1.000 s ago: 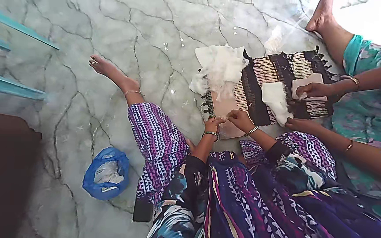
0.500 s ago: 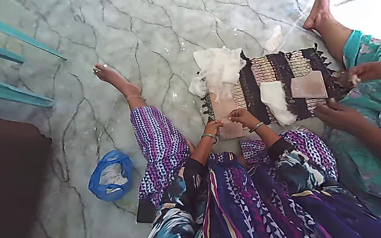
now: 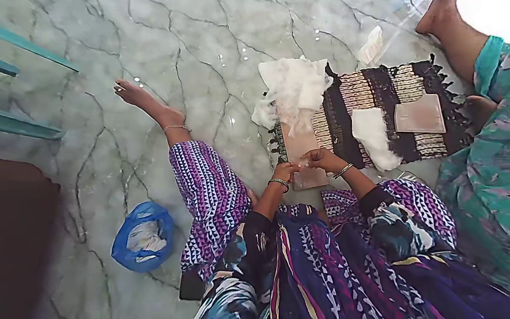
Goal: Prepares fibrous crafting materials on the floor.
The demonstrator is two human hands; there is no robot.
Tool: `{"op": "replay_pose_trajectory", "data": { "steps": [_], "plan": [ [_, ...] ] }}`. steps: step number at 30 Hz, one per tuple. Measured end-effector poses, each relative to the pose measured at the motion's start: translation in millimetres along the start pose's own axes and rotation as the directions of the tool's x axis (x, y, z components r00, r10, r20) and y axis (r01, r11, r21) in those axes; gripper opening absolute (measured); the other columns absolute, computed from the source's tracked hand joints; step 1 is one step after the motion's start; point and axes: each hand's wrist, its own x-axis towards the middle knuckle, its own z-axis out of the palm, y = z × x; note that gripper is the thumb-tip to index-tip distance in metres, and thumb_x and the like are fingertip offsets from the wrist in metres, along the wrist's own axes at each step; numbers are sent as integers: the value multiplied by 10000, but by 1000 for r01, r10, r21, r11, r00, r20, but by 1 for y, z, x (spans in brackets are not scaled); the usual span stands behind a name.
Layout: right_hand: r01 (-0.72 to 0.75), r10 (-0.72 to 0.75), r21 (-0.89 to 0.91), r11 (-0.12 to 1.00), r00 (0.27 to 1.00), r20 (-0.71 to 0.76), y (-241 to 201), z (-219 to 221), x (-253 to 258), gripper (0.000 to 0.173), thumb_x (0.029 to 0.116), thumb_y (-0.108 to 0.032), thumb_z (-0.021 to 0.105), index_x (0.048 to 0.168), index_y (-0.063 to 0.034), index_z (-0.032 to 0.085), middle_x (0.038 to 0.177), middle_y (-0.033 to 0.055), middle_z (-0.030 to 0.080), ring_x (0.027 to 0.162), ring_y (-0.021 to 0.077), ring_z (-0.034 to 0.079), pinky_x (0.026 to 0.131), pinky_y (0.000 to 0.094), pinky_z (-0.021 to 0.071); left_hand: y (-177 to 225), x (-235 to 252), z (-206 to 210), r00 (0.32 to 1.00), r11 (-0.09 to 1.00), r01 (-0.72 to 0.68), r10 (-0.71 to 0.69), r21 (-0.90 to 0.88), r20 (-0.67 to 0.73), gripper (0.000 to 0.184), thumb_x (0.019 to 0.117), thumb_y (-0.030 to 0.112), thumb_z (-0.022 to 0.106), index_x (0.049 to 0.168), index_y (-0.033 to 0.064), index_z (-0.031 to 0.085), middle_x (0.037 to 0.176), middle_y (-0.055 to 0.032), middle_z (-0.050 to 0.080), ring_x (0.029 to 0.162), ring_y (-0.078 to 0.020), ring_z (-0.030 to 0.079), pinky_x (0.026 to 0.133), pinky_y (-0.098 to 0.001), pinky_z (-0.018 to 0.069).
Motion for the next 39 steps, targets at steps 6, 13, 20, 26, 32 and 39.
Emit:
{"op": "replay_pose_trajectory", "data": {
  "steps": [6, 13, 20, 26, 32, 39],
  "plan": [
    [-18, 10, -89, 996, 995, -98, 12, -5, 14, 130, 965, 2, 653, 1052, 95, 681, 884, 107, 672, 762, 74, 577, 773, 264, 503, 0, 7, -4, 996, 990, -38, 48, 136, -72, 315, 1108, 241, 490, 1267, 6, 625, 877, -44, 626, 527, -44, 366, 497, -218, 325],
    [-89, -49, -490, 867, 964, -261, 32, -6, 28, 422, 905, -61, 733, 1321, -39, 672, 1291, 296, 605, 1208, 449, 593, 1029, 598, 461, -2, 8, -10, 931, 679, -226, 362, 699, -51, 374, 1107, 123, 402, 1385, 30, 634, 1398, -256, 589, 1308, -373, 578, 1123, -513, 441],
    [-149, -43, -553, 820, 947, -320, 34, -7, 27, 578, 882, -153, 790, 1420, -60, 597, 1300, 279, 591, 1174, 437, 600, 997, 591, 475, -9, 6, 7, 918, 533, -236, 396, 813, 6, 346, 1062, 100, 492, 1342, 87, 696, 1291, -231, 662, 1223, -341, 639, 1089, -460, 480],
    [-181, -35, -570, 802, 937, -347, 31, -4, 23, 612, 893, -179, 791, 1453, -74, 568, 1314, 269, 585, 1173, 436, 601, 991, 595, 476, -8, 5, 11, 958, 375, -121, 286, 919, 9, 410, 1070, 110, 431, 1424, 125, 637, 1393, -230, 607, 1255, -361, 624, 1062, -503, 497],
    [-181, -75, -642, 745, 933, -351, 25, 2, 17, 600, 918, -181, 761, 1468, -65, 552, 1384, 284, 559, 1248, 461, 562, 1016, 624, 437, -10, 3, 11, 956, 296, -128, 292, 946, 38, 441, 1060, 90, 414, 1452, 133, 612, 1399, -233, 597, 1215, -377, 643, 1027, -519, 513],
    [-65, -268, -770, 635, 916, -298, 25, 18, 5, 528, 973, -175, 649, 1470, -33, 539, 1509, 240, 506, 1379, 425, 497, 1112, 627, 366, -11, -2, 10, 963, 278, -114, 265, 954, 37, 503, 1017, 25, 457, 1493, 146, 567, 1496, -240, 511, 1245, -392, 623, 1026, -525, 522]
  ]
}}
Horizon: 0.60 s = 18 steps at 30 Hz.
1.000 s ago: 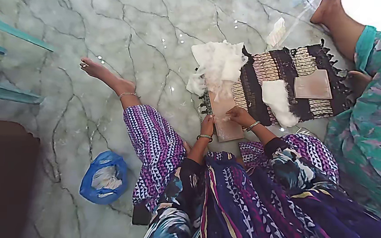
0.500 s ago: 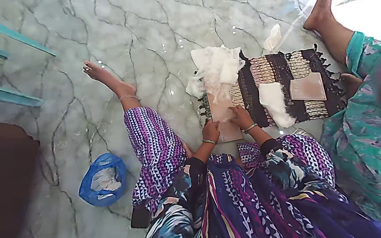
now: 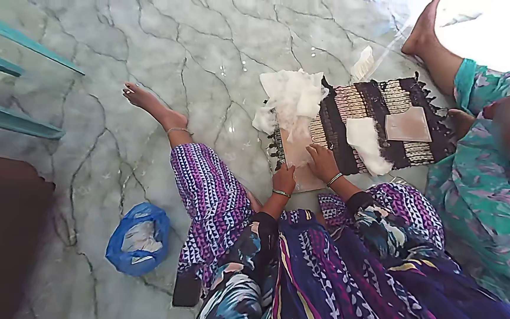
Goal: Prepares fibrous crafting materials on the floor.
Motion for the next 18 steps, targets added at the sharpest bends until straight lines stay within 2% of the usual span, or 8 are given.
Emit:
{"op": "replay_pose_trajectory", "data": {
  "steps": [2, 3, 5, 7, 12, 15, 17, 18],
  "plan": [
    [134, -131, -44, 990, 989, 71, -10, 10, -7, 524, 1044, -162, 492, 1536, 13, 438, 1626, 215, 381, 1516, 379, 359, 1229, 596, 243, 1, 0, -1, 1000, 1000, 11, -11, 17, 11, 498, 1024, 41, 467, 1503, 148, 554, 1504, -241, 499, 1243, -396, 623, 1024, -526, 525],
    [155, -145, -62, 986, 979, 146, -13, 17, -9, 542, 1081, -195, 410, 1573, 27, 357, 1673, 208, 288, 1563, 359, 266, 1262, 578, 169, 2, 1, -1, 1000, 1000, 14, -14, 26, 17, 492, 1031, 56, 475, 1508, 153, 549, 1511, -238, 494, 1245, -396, 623, 1023, -527, 527],
    [116, -88, -87, 989, 959, 268, -12, 32, -14, 639, 1114, -350, 329, 1608, 43, 234, 1708, 216, 162, 1593, 358, 159, 1280, 549, 104, 3, 1, -1, 999, 999, 15, -15, 28, 28, 504, 1029, 63, 480, 1521, 159, 533, 1532, -233, 475, 1256, -397, 615, 1028, -530, 523],
    [69, -33, -109, 992, 953, 302, -15, 38, -19, 779, 1077, -477, 371, 1613, 57, 186, 1709, 233, 127, 1595, 373, 131, 1278, 549, 107, 0, 0, -2, 999, 1000, 1, -1, 7, 33, 513, 1027, 68, 494, 1531, 156, 519, 1536, -243, 467, 1261, -402, 612, 1037, -532, 519],
    [8, 57, -134, 991, 880, 472, -29, 19, -59, 962, 1020, -587, 489, 1624, 53, 98, 1713, 250, 46, 1597, 402, 65, 1267, 590, 77, -16, -10, -5, 988, 993, -104, 109, -47, 106, 425, 1078, 91, 407, 1463, 90, 586, 1454, -252, 552, 1329, -380, 570, 1124, -517, 446],
    [16, 77, -162, 987, 834, 546, -34, 2, -74, 906, 1023, -595, 487, 1611, 40, 218, 1706, 237, 145, 1590, 385, 141, 1253, 636, 53, -23, -14, -6, 978, 990, -138, 143, -44, 155, 369, 1064, 90, 444, 1363, 41, 654, 1427, -233, 585, 1353, -363, 556, 1146, -523, 427],
    [6, 75, -161, 987, 865, 496, -39, -8, -67, 707, 1058, -495, 461, 1517, 42, 436, 1623, 238, 373, 1538, 385, 306, 1241, 665, 56, -24, -16, -6, 984, 990, -121, 129, -70, 121, 351, 1065, 90, 458, 1343, 32, 665, 1424, -230, 588, 1350, -361, 560, 1142, -518, 433],
    [-12, 76, -148, 989, 898, 434, -41, -10, -64, 621, 1072, -425, 434, 1488, 33, 486, 1580, 234, 443, 1519, 380, 350, 1245, 659, 66, -24, -17, -5, 989, 991, -102, 110, -84, 99, 352, 1066, 91, 458, 1345, 33, 664, 1427, -229, 588, 1348, -361, 563, 1137, -517, 439]
  ]
}}
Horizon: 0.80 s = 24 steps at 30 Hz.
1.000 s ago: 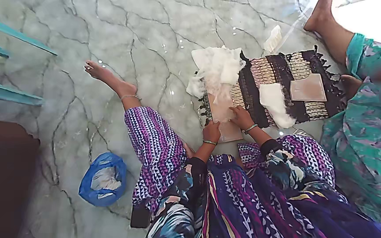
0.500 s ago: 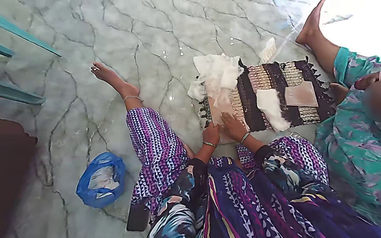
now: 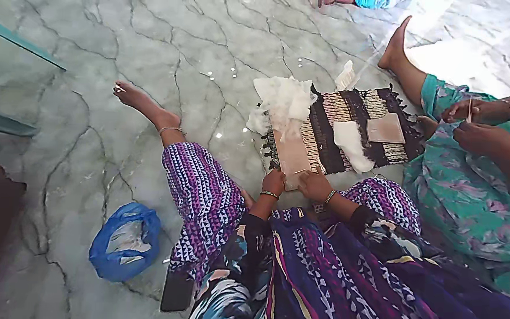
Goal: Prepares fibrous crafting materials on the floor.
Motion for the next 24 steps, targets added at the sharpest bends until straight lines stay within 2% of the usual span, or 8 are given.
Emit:
{"op": "replay_pose_trajectory", "data": {
  "steps": [2, 4, 8, 11, 17, 20, 21, 24],
  "plan": [
    [0, 2, 26, 1000, 997, -76, -3, 3, 9, 621, 1086, -375, 406, 1576, 4, 363, 1669, 211, 298, 1570, 365, 238, 1252, 641, 67, 0, -3, 3, 999, 999, 37, -38, -34, -32, 352, 1069, 95, 455, 1348, 29, 658, 1437, -236, 576, 1340, -378, 566, 1119, -541, 454],
    [30, -22, 39, 999, 984, -178, -5, 13, 27, 742, 1061, -419, 466, 1621, 9, 231, 1705, 221, 172, 1592, 369, 155, 1253, 640, 82, 0, -3, -2, 997, 998, 51, -54, -43, -63, 349, 1082, 118, 446, 1343, 14, 652, 1442, -249, 568, 1326, -401, 572, 1105, -563, 460],
    [10, 2, 48, 999, 966, -258, 2, 37, 52, 896, 1004, -542, 539, 1623, 16, 210, 1701, 237, 167, 1584, 402, 158, 1255, 627, 132, 0, 6, 0, 995, 999, 37, -38, -10, -92, 349, 1090, 146, 445, 1337, 51, 673, 1430, -225, 587, 1314, -375, 587, 1101, -544, 471],
    [-4, 6, 16, 1000, 991, -132, -2, 44, 36, 910, 1014, -572, 512, 1635, 0, 172, 1713, 230, 118, 1588, 406, 129, 1253, 611, 140, -9, 3, 5, 997, 999, 34, -34, -8, -63, 336, 1074, 131, 482, 1340, 54, 673, 1410, -203, 609, 1323, -344, 586, 1124, -509, 459],
    [-14, 15, -29, 999, 999, 35, -2, 37, -4, 900, 1020, -607, 491, 1625, 1, 218, 1704, 228, 172, 1580, 411, 162, 1239, 660, 98, -9, 1, -2, 998, 999, 16, -14, -34, 64, 317, 1034, 156, 572, 1281, -16, 673, 1339, -225, 656, 1317, -363, 589, 1140, -542, 427],
    [-18, 19, -45, 999, 1000, 7, -14, 21, -10, 744, 1059, -554, 429, 1547, 8, 409, 1601, 234, 408, 1523, 385, 333, 1251, 642, 89, -13, 1, 0, 998, 1000, 18, -16, -23, 54, 304, 1023, 155, 583, 1259, -7, 687, 1318, -215, 669, 1300, -362, 601, 1124, -549, 442],
    [-17, 16, -39, 999, 999, -44, -17, 17, -9, 705, 1072, -514, 419, 1555, 0, 403, 1606, 225, 409, 1530, 373, 329, 1256, 631, 91, -14, 1, 0, 999, 999, 23, -22, -33, 36, 303, 1027, 159, 581, 1257, -8, 686, 1322, -218, 664, 1302, -363, 599, 1124, -548, 441],
    [15, -16, -7, 1000, 986, -164, -16, 22, 6, 755, 1073, -480, 442, 1619, 4, 247, 1704, 208, 191, 1593, 340, 171, 1267, 614, 55, -12, -3, -1, 998, 997, 46, -48, -67, -35, 308, 1046, 177, 569, 1258, -12, 687, 1344, -210, 653, 1303, -339, 600, 1130, -517, 443]
  ]
}}
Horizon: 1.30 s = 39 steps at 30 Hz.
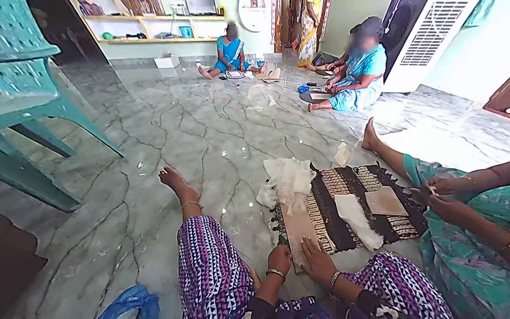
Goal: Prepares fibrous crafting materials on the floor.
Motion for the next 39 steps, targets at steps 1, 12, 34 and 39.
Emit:
{"op": "replay_pose_trajectory", "data": {
  "steps": [1, 12, 34, 39],
  "plan": [
    [-1, 1, 8, 1000, 1000, -7, 0, 3, 6, 780, 1069, -489, 450, 1626, 3, 215, 1714, 203, 151, 1598, 337, 145, 1267, 611, 54, 1, -1, -1, 1000, 1000, 9, -10, -9, -17, 311, 1049, 179, 564, 1265, -8, 686, 1354, -203, 648, 1305, -331, 600, 1129, -509, 447],
    [-7, 12, -47, 999, 996, 93, 9, 34, -14, 915, 997, -596, 538, 1624, -3, 233, 1699, 231, 188, 1576, 415, 179, 1242, 654, 119, -6, 3, 1, 992, 999, -16, 12, 34, 126, 326, 1029, 185, 585, 1271, -15, 675, 1352, -233, 648, 1321, -382, 585, 1125, -576, 434],
    [-51, 61, -71, 996, 988, 145, 4, 30, -16, 923, 996, -610, 533, 1625, -6, 230, 1703, 227, 174, 1576, 416, 177, 1241, 642, 149, -7, 9, 2, 978, 996, -68, 55, 58, 202, 347, 999, 199, 630, 1261, -24, 678, 1361, -243, 637, 1323, -405, 575, 1116, -610, 430],
    [-102, 113, -77, 992, 983, 145, -10, 0, -24, 720, 1046, -556, 461, 1542, -34, 444, 1608, 180, 428, 1522, 350, 351, 1252, 640, 97, -3, 1, 1, 977, 992, -78, 56, 98, 208, 329, 1012, 190, 600, 1254, -20, 675, 1357, -242, 638, 1315, -404, 581, 1091, -624, 444]
  ]
}}
